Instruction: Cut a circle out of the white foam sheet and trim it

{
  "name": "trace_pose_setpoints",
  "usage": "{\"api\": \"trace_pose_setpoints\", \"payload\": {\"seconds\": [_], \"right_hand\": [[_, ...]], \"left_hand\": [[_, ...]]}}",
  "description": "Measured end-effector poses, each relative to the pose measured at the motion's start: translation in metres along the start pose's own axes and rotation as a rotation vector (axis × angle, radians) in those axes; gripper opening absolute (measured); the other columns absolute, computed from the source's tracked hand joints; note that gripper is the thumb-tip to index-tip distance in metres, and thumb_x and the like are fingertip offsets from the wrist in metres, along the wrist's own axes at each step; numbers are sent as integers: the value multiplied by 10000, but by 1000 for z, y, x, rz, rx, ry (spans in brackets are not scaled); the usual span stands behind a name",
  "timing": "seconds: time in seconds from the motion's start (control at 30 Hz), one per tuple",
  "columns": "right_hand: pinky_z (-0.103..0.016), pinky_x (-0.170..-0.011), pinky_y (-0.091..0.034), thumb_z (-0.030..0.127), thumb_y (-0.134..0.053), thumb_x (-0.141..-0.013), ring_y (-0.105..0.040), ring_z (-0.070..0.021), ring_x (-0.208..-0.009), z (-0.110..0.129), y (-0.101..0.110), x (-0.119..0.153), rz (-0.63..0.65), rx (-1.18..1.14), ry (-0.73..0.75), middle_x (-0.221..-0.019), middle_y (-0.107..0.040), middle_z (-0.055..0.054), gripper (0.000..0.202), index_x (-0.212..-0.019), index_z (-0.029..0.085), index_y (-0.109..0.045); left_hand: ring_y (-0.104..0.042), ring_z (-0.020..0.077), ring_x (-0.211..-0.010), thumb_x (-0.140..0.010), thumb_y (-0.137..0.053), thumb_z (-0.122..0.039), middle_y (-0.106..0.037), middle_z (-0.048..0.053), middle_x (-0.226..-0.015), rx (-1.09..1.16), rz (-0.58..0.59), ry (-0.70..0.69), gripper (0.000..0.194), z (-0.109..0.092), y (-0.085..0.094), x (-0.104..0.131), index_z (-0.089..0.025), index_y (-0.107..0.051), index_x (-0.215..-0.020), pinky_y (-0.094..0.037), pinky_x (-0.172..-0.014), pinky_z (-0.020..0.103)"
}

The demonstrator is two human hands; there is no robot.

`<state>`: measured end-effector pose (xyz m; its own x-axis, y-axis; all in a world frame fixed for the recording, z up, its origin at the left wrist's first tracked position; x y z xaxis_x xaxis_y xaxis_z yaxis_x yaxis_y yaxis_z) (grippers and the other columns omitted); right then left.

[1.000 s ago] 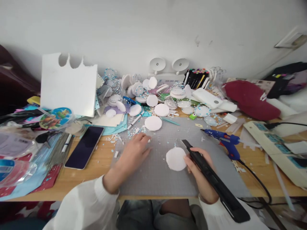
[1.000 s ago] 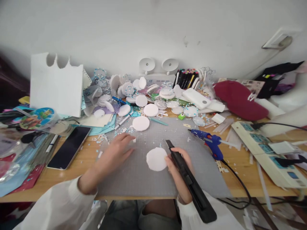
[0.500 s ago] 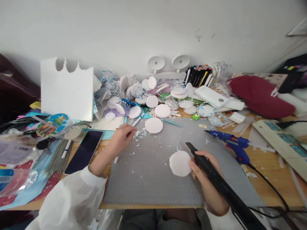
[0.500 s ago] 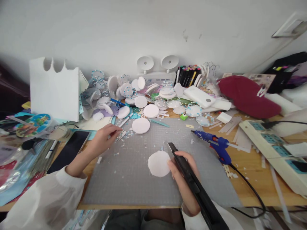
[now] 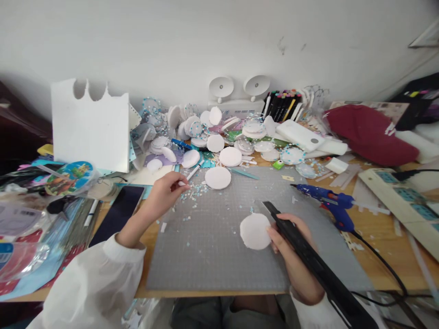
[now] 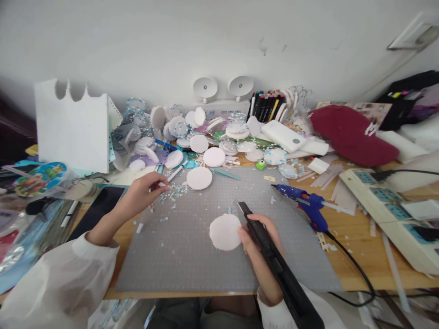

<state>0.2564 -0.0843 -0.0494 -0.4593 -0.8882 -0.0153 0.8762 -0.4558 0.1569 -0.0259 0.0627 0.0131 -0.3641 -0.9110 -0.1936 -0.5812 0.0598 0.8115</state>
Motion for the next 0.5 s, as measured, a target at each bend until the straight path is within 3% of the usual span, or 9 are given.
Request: {"api": "trace_pose_setpoints", "payload": {"seconds": [0.17,0.27,0.33,0.4,0.5], "right_hand": [[-243,-466,-442,397,-719,-731,-513,-101,-486,2,-1,-1,1,-1,19,-743,-600,17,401,-1063,242,-555],[-242,-466,-439,392,-722,-730,-513,-101,-488,4,-2,0,-1,8,25,-739,-598,17,394,-1055,240,-560],[-244,-476,-440,385,-724,-731,-514,-100,-490,3,-2,0,-1,14,30,-733,-596,20,393,-1059,243,-560],[-245,-472,-433,384,-728,-727,-510,-98,-481,2,-2,0,0,11,35,-730,-600,19,402,-1065,243,-560],[-248,-465,-424,383,-734,-721,-503,-99,-469,1,-1,-1,5,2,50,-715,-598,17,413,-1066,233,-564]], "left_hand": [[-512,131,-662,-812,-614,-378,-580,2,-752,361,-118,250,195,0,20,37,-188,-587,-846,-398,-602,241],[-550,140,-763,-805,-634,-372,-616,21,-876,596,-169,374,196,1,29,64,-202,-562,-870,-444,-698,257],[-542,135,-720,-804,-623,-356,-597,9,-831,752,-168,467,180,2,32,80,-214,-550,-887,-448,-665,258],[-485,126,-609,-834,-544,-352,-527,-11,-709,755,-115,519,145,2,32,93,-213,-548,-875,-409,-567,252],[-386,126,-536,-877,-423,-370,-409,-28,-607,558,-62,522,220,1,25,106,-200,-537,-797,-336,-517,263]]}}
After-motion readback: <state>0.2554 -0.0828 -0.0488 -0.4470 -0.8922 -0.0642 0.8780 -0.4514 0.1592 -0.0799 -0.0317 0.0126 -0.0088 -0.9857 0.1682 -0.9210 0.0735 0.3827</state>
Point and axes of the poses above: each hand's wrist, its own x-axis away from the middle knuckle, its own y-axis out of the back of the hand, z = x × y, the point moved 1 cm from there along -x, towards the middle knuckle
